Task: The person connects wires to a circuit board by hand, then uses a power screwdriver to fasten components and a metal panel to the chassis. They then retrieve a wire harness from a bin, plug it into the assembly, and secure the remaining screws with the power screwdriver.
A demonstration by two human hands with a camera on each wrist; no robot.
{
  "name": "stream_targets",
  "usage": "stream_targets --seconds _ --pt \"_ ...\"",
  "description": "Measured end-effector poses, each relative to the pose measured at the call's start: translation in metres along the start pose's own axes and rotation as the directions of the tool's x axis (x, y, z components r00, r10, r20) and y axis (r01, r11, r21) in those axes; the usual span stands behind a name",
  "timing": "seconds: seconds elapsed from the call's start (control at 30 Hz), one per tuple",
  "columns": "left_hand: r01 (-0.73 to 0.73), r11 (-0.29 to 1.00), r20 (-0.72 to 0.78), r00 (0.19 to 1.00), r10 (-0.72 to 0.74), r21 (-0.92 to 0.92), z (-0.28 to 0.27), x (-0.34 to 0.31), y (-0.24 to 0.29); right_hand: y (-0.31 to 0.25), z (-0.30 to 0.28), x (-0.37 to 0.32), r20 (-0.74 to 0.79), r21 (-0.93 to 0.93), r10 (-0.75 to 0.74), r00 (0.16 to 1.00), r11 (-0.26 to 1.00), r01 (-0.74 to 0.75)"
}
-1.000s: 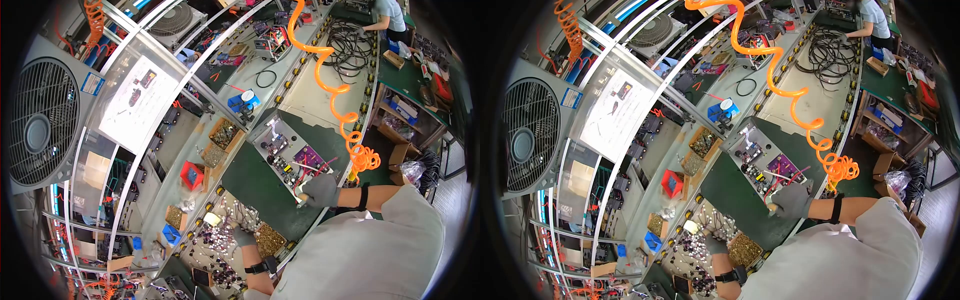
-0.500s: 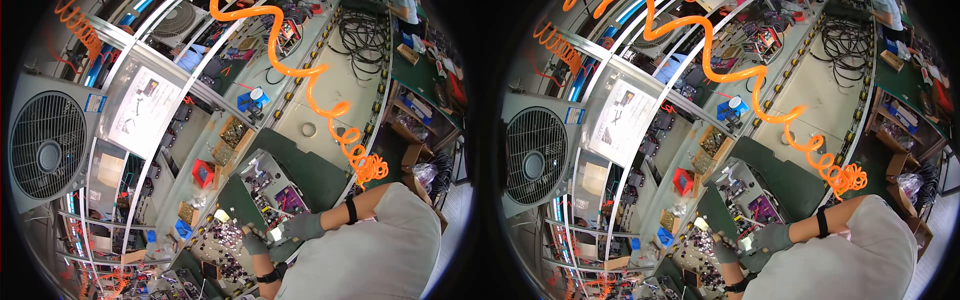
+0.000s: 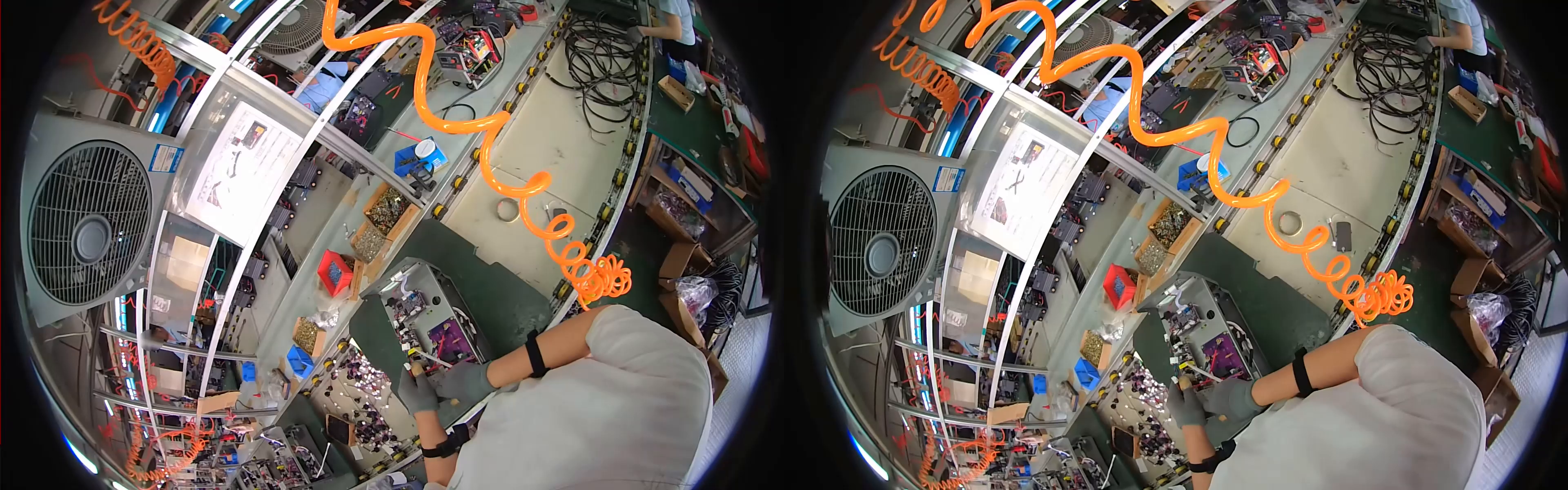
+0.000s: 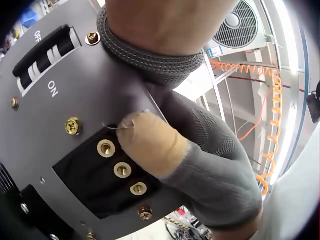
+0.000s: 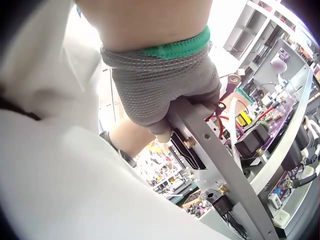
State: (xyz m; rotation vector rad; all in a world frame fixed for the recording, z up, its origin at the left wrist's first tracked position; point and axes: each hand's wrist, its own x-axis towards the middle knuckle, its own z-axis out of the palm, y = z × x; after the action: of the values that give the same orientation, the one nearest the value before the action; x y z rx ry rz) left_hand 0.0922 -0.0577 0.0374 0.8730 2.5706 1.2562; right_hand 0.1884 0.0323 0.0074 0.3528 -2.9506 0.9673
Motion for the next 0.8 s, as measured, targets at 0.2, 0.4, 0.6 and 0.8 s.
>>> stream_targets --seconds 0.2,0.4,0.6,0.8 --pt "-0.010 0.982 0.070 0.998 -0.003 0.188 0.002 0.003 0.001 0.012 -0.022 -0.017 0.023 0.031 0.041 0.999 0.999 -0.041" --pt "-0.137 0.960 0.305 0.950 0.058 0.244 0.019 -0.011 0.020 0.028 -0.081 -0.058 0.176 -0.205 0.066 0.982 0.978 -0.029" --pt "-0.234 0.916 0.283 0.949 0.142 0.326 0.040 -0.017 0.023 0.043 -0.078 -0.072 0.188 0.008 0.185 0.965 0.982 -0.190" --pt "-0.071 0.960 0.164 0.979 0.119 -0.272 0.034 -0.016 0.018 0.050 -0.081 -0.074 0.095 0.144 0.138 0.986 0.978 -0.151"
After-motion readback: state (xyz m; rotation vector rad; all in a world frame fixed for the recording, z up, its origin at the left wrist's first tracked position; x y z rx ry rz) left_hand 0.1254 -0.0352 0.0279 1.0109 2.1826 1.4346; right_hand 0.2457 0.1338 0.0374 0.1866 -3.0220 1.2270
